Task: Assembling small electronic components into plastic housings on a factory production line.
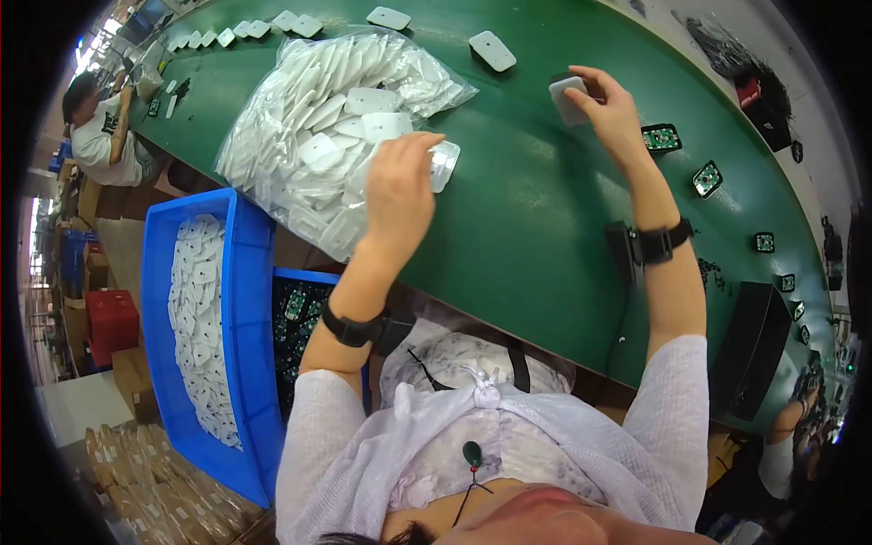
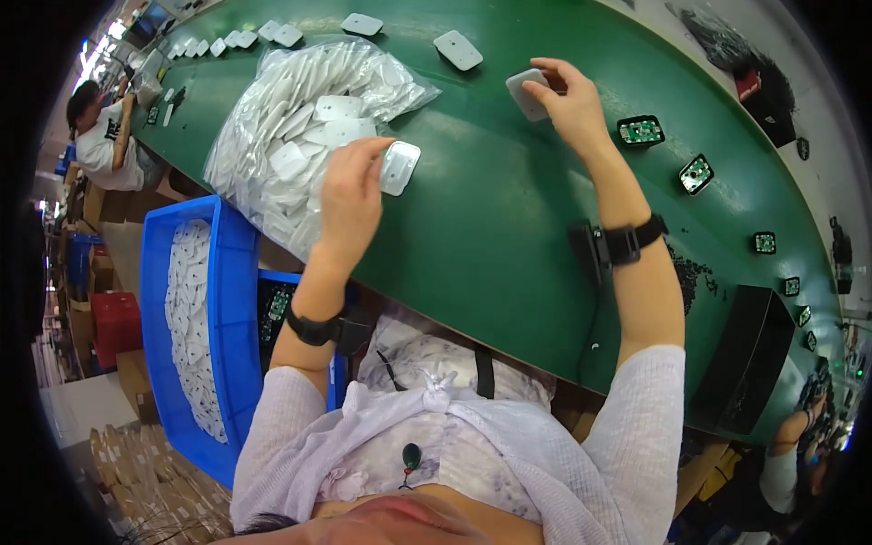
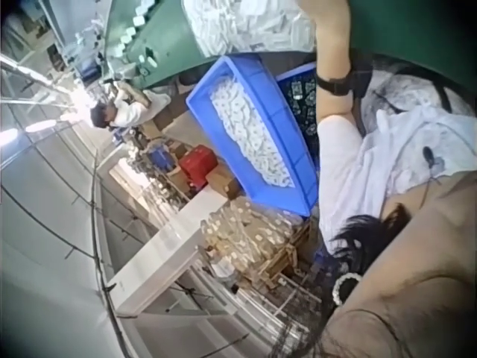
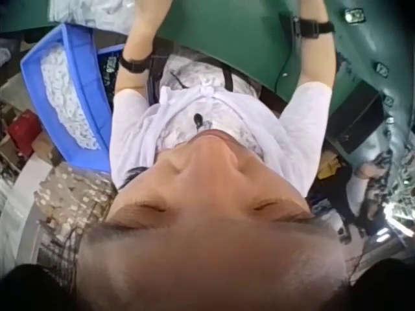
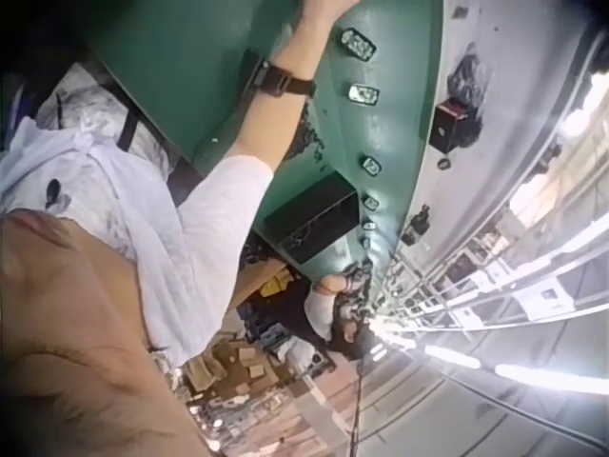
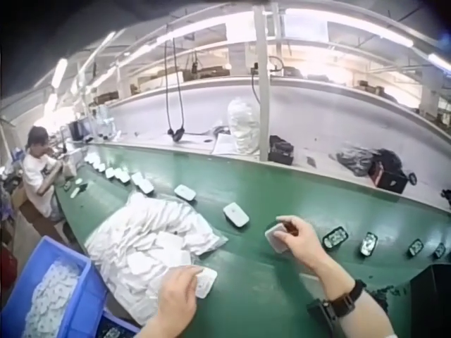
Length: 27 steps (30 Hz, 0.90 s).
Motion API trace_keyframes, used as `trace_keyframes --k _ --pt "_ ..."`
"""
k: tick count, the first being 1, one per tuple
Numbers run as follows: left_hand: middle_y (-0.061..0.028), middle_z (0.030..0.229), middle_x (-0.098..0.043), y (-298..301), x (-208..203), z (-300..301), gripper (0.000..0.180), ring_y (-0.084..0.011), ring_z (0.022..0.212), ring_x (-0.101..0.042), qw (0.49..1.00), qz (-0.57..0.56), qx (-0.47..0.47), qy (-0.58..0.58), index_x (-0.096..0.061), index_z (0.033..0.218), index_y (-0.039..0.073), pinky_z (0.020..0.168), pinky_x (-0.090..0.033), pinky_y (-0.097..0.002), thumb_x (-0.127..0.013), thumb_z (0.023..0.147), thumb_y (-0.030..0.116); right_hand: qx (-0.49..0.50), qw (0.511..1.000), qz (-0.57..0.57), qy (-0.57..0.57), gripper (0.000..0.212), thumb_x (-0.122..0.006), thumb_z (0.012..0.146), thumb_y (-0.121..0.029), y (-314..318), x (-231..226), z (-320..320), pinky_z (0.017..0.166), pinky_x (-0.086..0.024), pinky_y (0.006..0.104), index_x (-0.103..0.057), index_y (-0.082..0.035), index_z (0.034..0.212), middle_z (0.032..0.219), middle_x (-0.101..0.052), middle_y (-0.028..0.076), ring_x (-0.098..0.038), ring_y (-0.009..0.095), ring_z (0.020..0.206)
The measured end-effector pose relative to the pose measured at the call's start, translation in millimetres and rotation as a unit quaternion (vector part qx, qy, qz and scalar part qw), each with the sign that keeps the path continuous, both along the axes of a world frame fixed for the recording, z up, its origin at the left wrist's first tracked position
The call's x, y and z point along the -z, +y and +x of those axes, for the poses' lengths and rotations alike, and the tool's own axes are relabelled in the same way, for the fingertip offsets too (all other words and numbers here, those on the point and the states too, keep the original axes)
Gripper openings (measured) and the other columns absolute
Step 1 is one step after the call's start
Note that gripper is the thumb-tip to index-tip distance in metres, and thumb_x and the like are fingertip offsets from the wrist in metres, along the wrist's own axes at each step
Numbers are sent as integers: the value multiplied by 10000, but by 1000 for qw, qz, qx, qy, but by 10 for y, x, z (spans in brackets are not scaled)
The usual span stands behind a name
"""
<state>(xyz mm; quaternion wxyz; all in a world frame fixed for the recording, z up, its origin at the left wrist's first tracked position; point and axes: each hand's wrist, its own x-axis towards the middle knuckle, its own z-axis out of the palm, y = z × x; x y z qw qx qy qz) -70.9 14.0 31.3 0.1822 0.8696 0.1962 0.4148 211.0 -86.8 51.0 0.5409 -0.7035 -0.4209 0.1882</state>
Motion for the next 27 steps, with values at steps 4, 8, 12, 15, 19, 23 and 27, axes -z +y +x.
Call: trace_keyframes --k 4,8,12,15,19,23,27 --pt "-112 1062 -641 112 -54 -68 243 -300 1023 -572 991 56 -15 117 -623 1040 17 903 -421 -415 -536 814 -7 -36 994 -53 -86 347 -723 816 -192 334 267 495 813 -509 317 -638 -21 1106 1020 -677 112 -635 198 933" --pt "-107 1155 -620 115 -48 -157 289 -276 1145 -535 965 135 -23 225 -622 1069 28 993 -381 -416 -524 797 12 -68 990 -115 -50 342 -719 825 -233 499 247 479 780 -514 317 -657 -17 1083 990 -682 94 -632 186 886" --pt "-100 1203 -604 159 -110 -237 328 -276 1188 -515 946 161 -22 282 -613 1109 32 1022 -374 -418 -525 794 9 -84 980 -179 -22 382 -669 881 -316 532 186 633 816 -474 272 -656 -37 1142 1015 -668 53 -600 136 920" --pt "-96 1215 -602 182 -123 -238 355 -282 1203 -507 931 182 -3 317 -600 1143 39 1028 -380 -429 -590 788 38 -75 983 -166 -7 389 -667 885 -331 556 269 696 823 -472 275 -657 -39 1143 1018 -667 50 -596 132 925" --pt "-100 1225 -594 198 -129 -245 433 -288 1205 -506 933 123 12 337 -591 1156 36 1031 -387 -442 -704 742 97 -63 982 -178 -15 372 -647 903 -331 530 205 615 849 -470 288 -649 -62 1160 1046 -668 56 -596 149 965" --pt "-100 1228 -596 190 -71 -216 428 -302 1187 -512 936 140 -1 323 -598 1149 26 980 -435 -394 -708 740 81 32 982 -129 -132 334 -651 902 -311 202 -50 557 833 -478 302 -662 -48 1107 1011 -675 71 -599 163 924" --pt "-123 1178 -619 324 117 -209 314 -326 1201 -512 952 170 -8 256 -573 1177 7 1018 -403 -439 -604 874 82 29 983 -84 -161 298 -648 903 -276 -424 -435 524 798 -481 288 -665 -37 1081 946 -681 42 -596 142 879"
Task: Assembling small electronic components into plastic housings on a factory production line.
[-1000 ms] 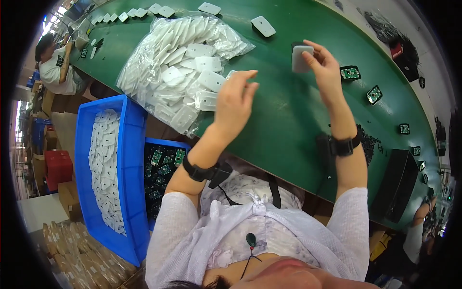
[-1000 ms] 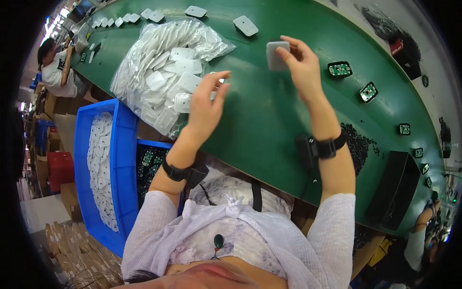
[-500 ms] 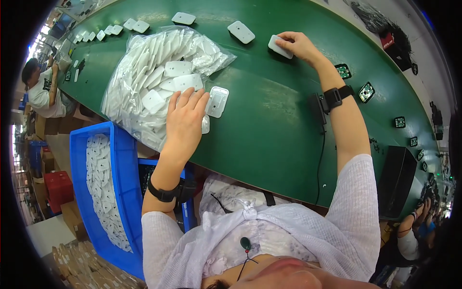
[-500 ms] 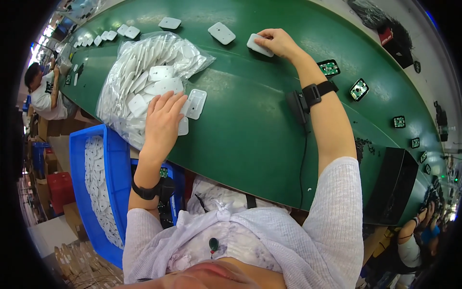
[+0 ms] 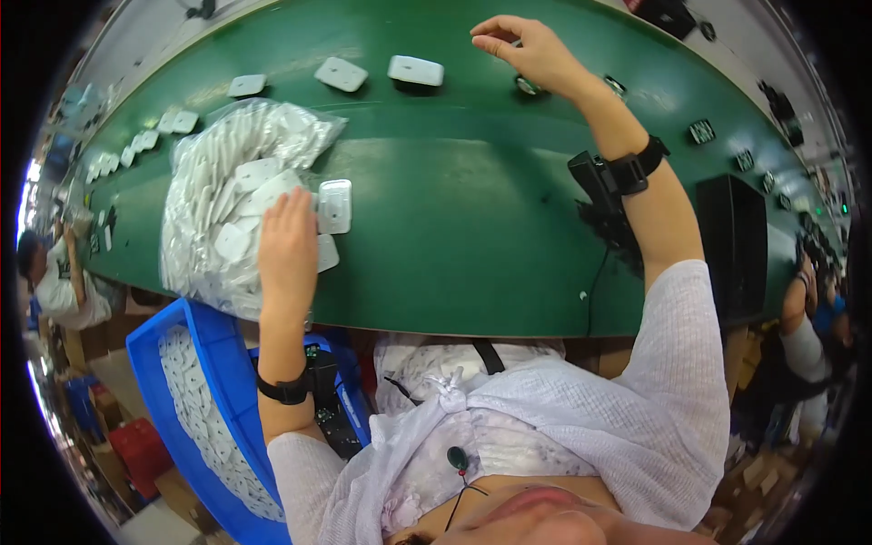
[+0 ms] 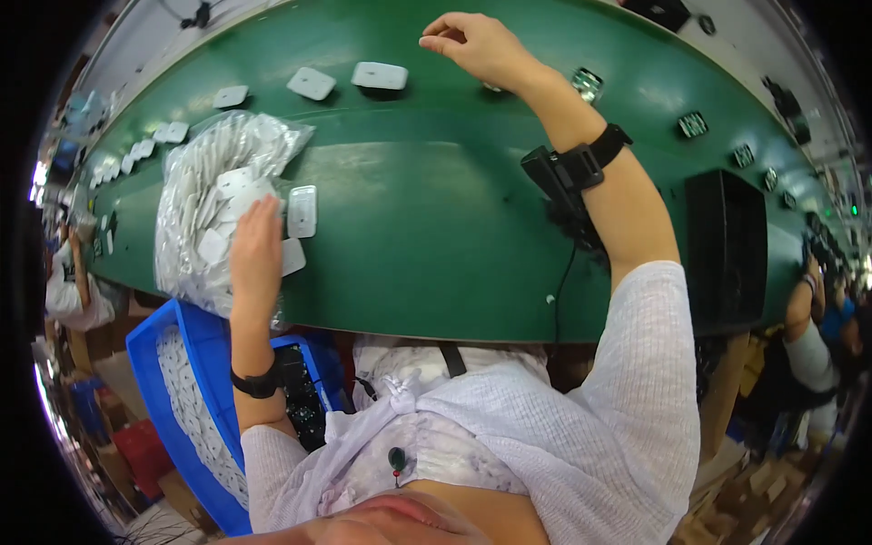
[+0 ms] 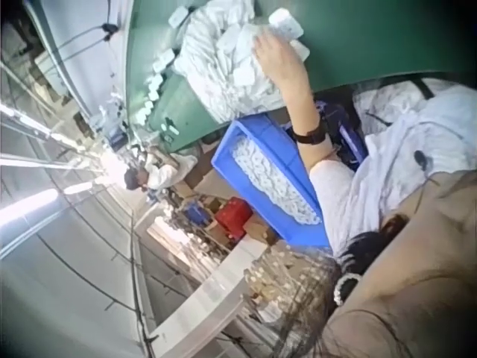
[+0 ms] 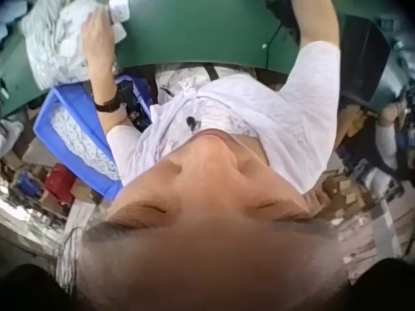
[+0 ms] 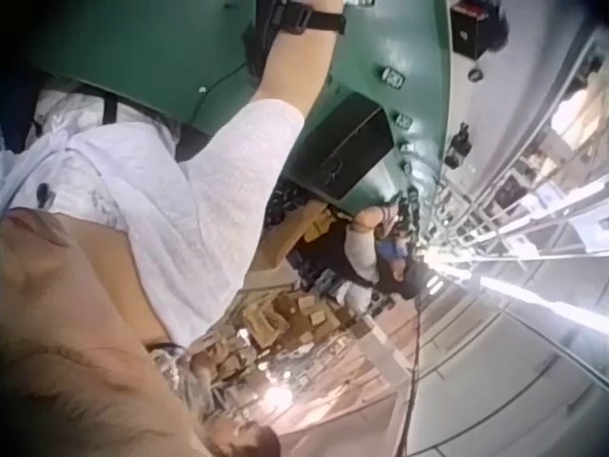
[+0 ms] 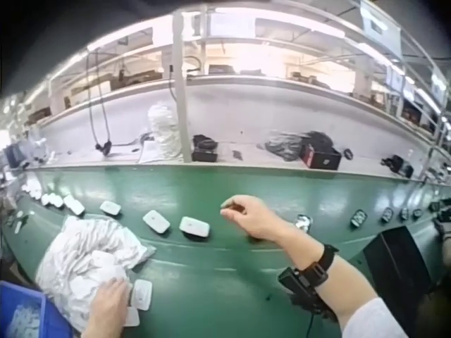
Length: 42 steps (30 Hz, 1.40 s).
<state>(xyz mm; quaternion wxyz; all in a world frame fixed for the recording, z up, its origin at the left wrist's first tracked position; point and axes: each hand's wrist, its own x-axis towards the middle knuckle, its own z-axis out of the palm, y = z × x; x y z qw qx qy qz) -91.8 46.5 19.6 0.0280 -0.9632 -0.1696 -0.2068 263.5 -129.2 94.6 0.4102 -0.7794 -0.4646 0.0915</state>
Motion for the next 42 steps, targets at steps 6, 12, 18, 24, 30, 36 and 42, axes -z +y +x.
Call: trace_keyframes --k 6,12,18,24,30,36,42 --pt "-141 1031 -629 -58 -382 168 127 -311 884 -582 985 71 -19 -159 -652 975 0 796 -459 -428 -584 914 88 -51 987 -90 -122 167 -669 846 -136 -981 14 -389 773 -482 318 -651 -35 978 905 -650 76 -608 191 851" --pt "-98 738 -578 -589 -443 363 140 -176 613 -595 882 -397 -15 -254 -600 893 12 555 -458 -292 -570 952 135 -65 978 -80 -182 170 -680 777 -73 -1366 561 -859 789 -463 395 -594 -47 921 910 -549 112 -545 328 917" --pt "-148 889 -612 -999 -172 727 273 -242 682 -629 827 -513 87 -211 -569 1148 62 608 -502 -343 -519 890 -8 -37 968 -104 -226 125 -641 766 -36 -1363 699 -998 738 -462 407 -546 -48 846 878 -501 128 -535 324 923" --pt "-122 846 -585 -1225 -12 969 152 -298 716 -596 873 -364 166 -279 -651 998 48 633 -485 -355 -604 856 20 -39 994 -25 -101 104 -614 811 29 -1225 701 -1120 682 -473 335 -535 -10 865 812 -560 107 -572 273 770" --pt "-111 884 -593 -1322 -13 1129 172 -311 724 -604 844 -394 207 -299 -649 1016 39 633 -498 -368 -651 847 69 -29 964 122 236 73 -602 887 1 -854 487 -1385 630 -434 211 -546 -18 929 801 -565 1 -527 75 699" --pt "-114 857 -579 -1233 73 1142 115 -279 688 -609 849 -394 194 -295 -630 952 21 604 -496 -353 -651 850 68 -11 943 171 286 72 -607 905 -26 -724 633 -1368 645 -434 204 -558 -13 957 814 -575 6 -523 71 705" --pt "-107 842 -562 -1273 92 1091 68 -223 620 -601 833 -427 187 -298 -606 910 7 554 -482 -324 -636 860 41 9 941 150 304 66 -603 921 -62 -758 655 -1436 641 -418 193 -572 -17 958 803 -577 3 -519 65 704"
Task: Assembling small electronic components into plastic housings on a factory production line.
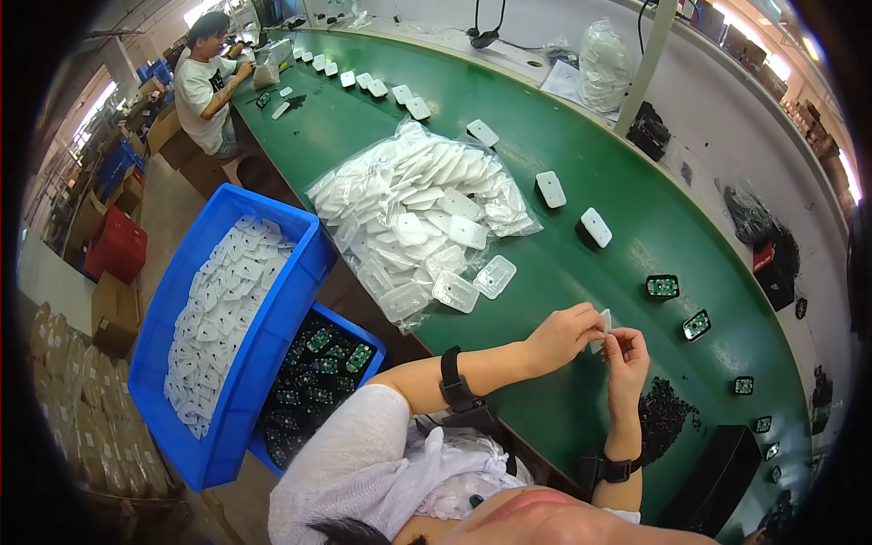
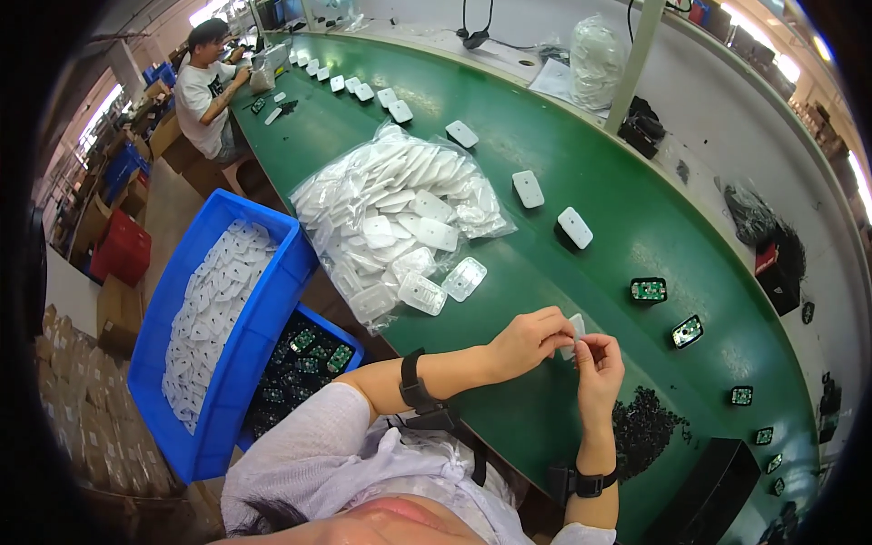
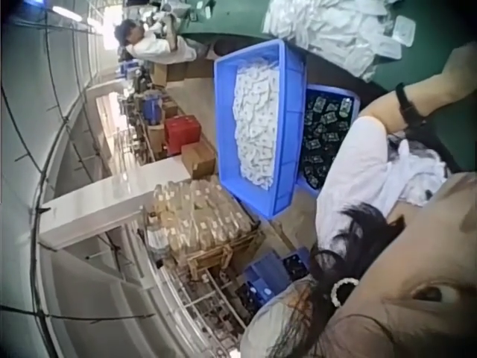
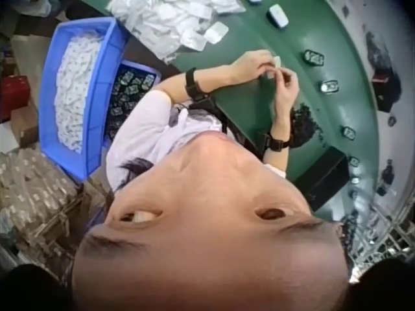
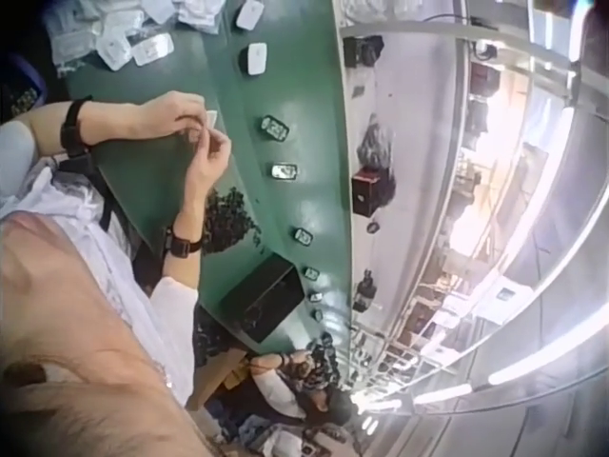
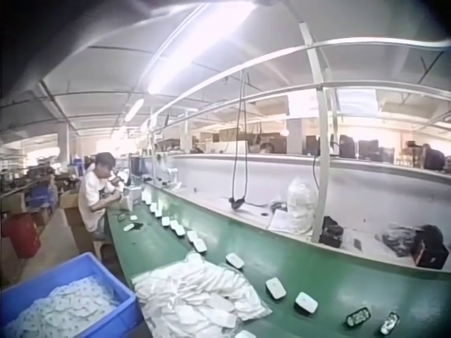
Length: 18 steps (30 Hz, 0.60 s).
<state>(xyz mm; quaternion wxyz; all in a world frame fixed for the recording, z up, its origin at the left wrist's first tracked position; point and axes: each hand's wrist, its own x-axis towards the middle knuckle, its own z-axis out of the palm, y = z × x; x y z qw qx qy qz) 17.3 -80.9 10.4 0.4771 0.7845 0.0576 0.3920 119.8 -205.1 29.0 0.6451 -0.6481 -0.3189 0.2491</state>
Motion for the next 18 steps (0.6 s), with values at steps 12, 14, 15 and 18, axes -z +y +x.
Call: trace_keyframes --k 12,14,15,18 --pt "-96 837 -586 66 -74 43 170 -163 635 -636 981 -175 61 50 -587 1047 5 574 -532 -277 -587 881 -30 -6 999 -33 25 94 -642 898 -85 47 1 101 649 -440 206 -604 -5 929 808 -600 -4 -547 60 731" --pt "-93 840 -593 28 -150 50 349 -151 675 -647 957 -276 86 40 -505 1232 15 601 -550 -270 -553 893 -54 12 1000 -27 5 103 -637 909 -101 46 10 113 634 -418 197 -599 -15 951 817 -593 -9 -533 54 725" --pt "-113 938 -588 44 -110 71 451 -189 754 -661 948 -296 105 46 -421 1334 -2 687 -576 -284 -537 903 -61 20 1000 -19 3 108 -635 910 -102 34 -1 109 645 -418 196 -597 -13 957 828 -593 -10 -532 53 734" --pt "-136 1015 -614 55 -64 95 351 -201 816 -674 913 -382 128 69 -456 1271 -50 738 -578 -288 -516 925 -44 40 995 -46 -74 91 -654 889 -99 25 -54 52 641 -414 203 -613 -27 925 828 -597 -10 -519 54 727"
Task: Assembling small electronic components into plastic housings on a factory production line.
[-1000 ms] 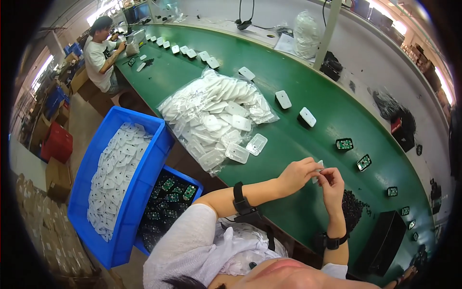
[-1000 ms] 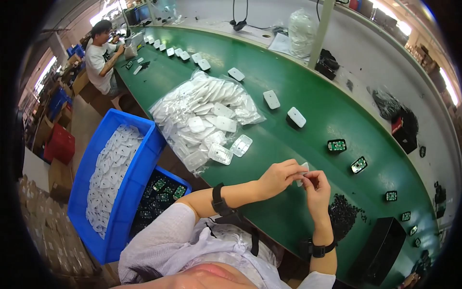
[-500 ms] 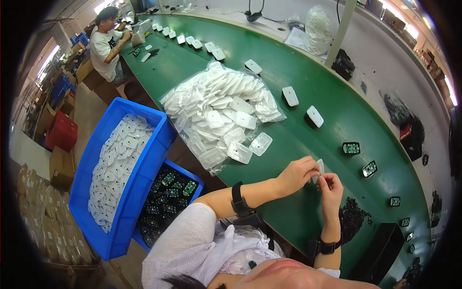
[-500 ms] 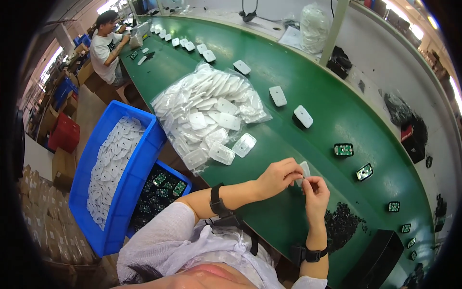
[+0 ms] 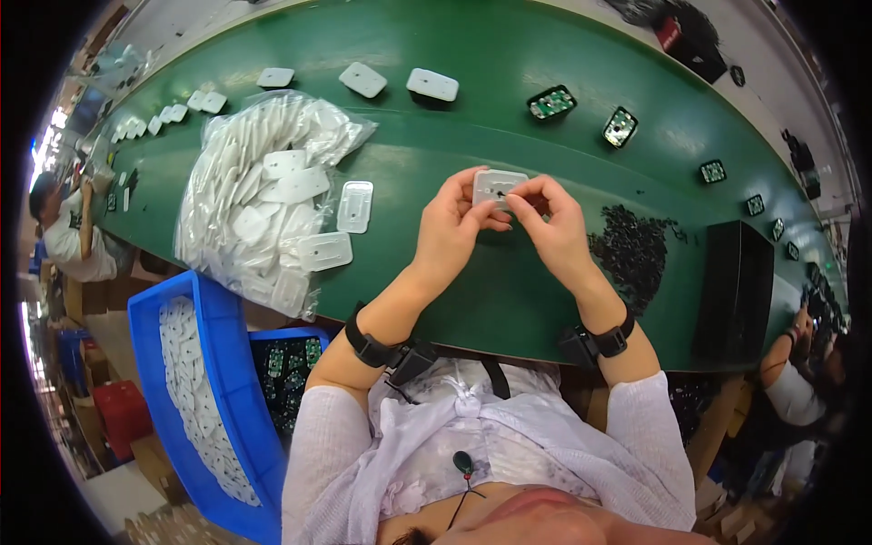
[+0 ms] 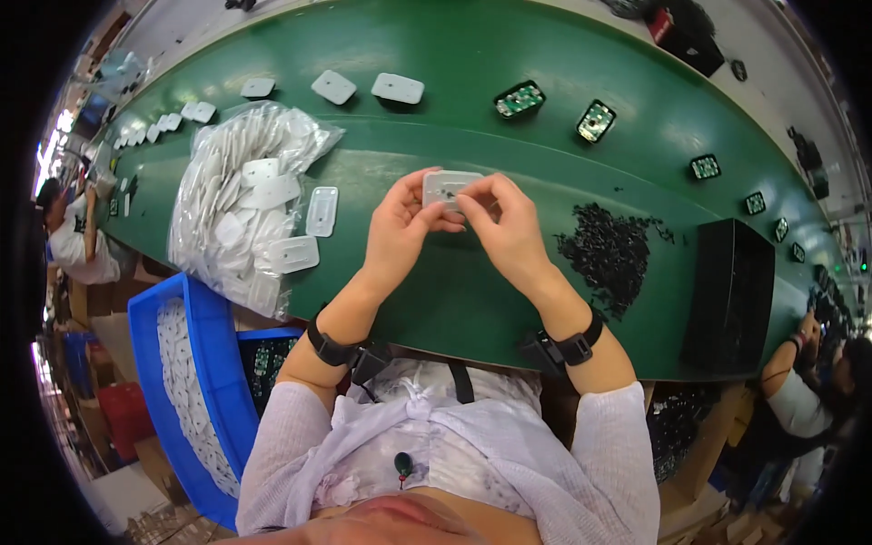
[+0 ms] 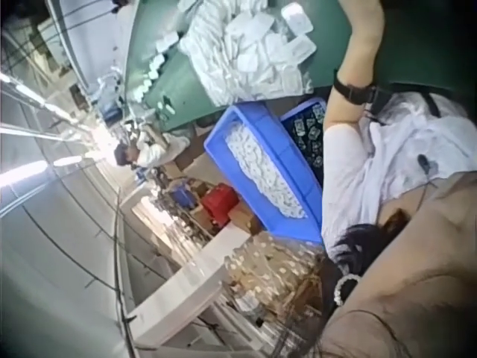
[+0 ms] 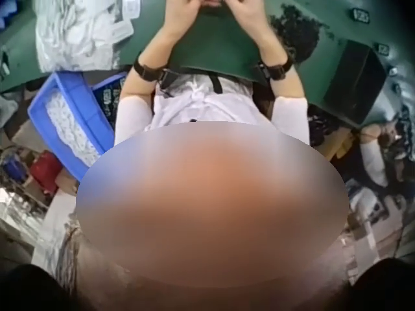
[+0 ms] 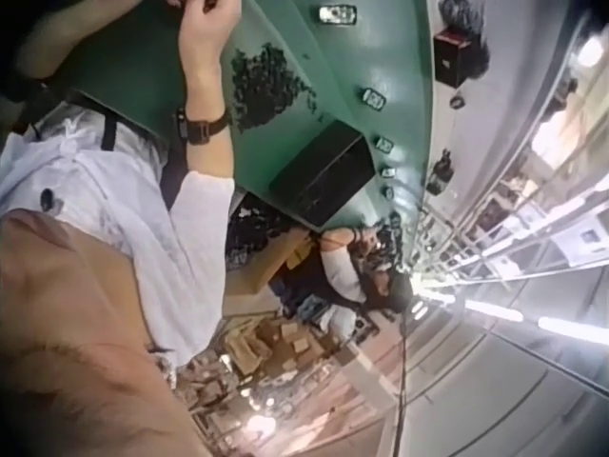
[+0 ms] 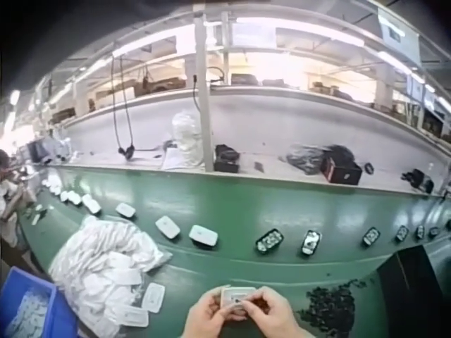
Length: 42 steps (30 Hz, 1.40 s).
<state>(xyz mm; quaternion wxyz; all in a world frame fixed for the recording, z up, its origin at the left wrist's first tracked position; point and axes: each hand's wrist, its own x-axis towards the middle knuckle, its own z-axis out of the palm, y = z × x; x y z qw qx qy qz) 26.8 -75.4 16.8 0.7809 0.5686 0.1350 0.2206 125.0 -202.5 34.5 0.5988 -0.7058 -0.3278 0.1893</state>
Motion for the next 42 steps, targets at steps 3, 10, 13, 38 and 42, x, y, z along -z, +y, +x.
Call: trace_keyframes --k 3,10,13,38,42 --pt "-151 1033 -634 -43 -11 -17 223 -207 870 -681 999 -18 34 34 -505 1154 -78 800 -568 -294 -510 939 -19 18 996 -21 -86 89 -666 879 -107 -22 12 6 639 -416 206 -623 -32 901 817 -598 -10 -519 54 722" --pt "-74 952 -594 -104 40 -41 99 -176 833 -674 998 59 -1 -19 -548 999 -61 763 -547 -256 -562 925 4 4 998 -17 56 89 -661 888 -102 -37 36 23 654 -430 201 -627 -21 901 851 -625 13 -541 60 739" --pt "-53 922 -560 -65 56 -35 73 -157 782 -660 978 202 -33 -49 -551 947 -52 713 -535 -243 -580 920 10 -23 989 47 135 113 -673 887 -111 -3 96 0 664 -441 204 -615 -16 905 873 -635 28 -549 59 757" --pt "-129 952 -648 108 -86 -75 169 -184 766 -666 994 -42 91 30 -544 1065 -51 693 -552 -276 -517 973 87 -87 971 -21 220 190 -730 837 -147 -35 -56 155 682 -425 224 -552 -85 870 837 -605 -8 -547 63 769" --pt "-164 938 -639 323 -7 -88 203 -191 713 -662 998 -45 -6 50 -457 1155 -63 635 -552 -277 -445 978 35 -143 982 -8 125 306 -710 865 -198 181 -114 366 801 -454 251 -560 -75 1102 993 -601 16 -561 100 944"
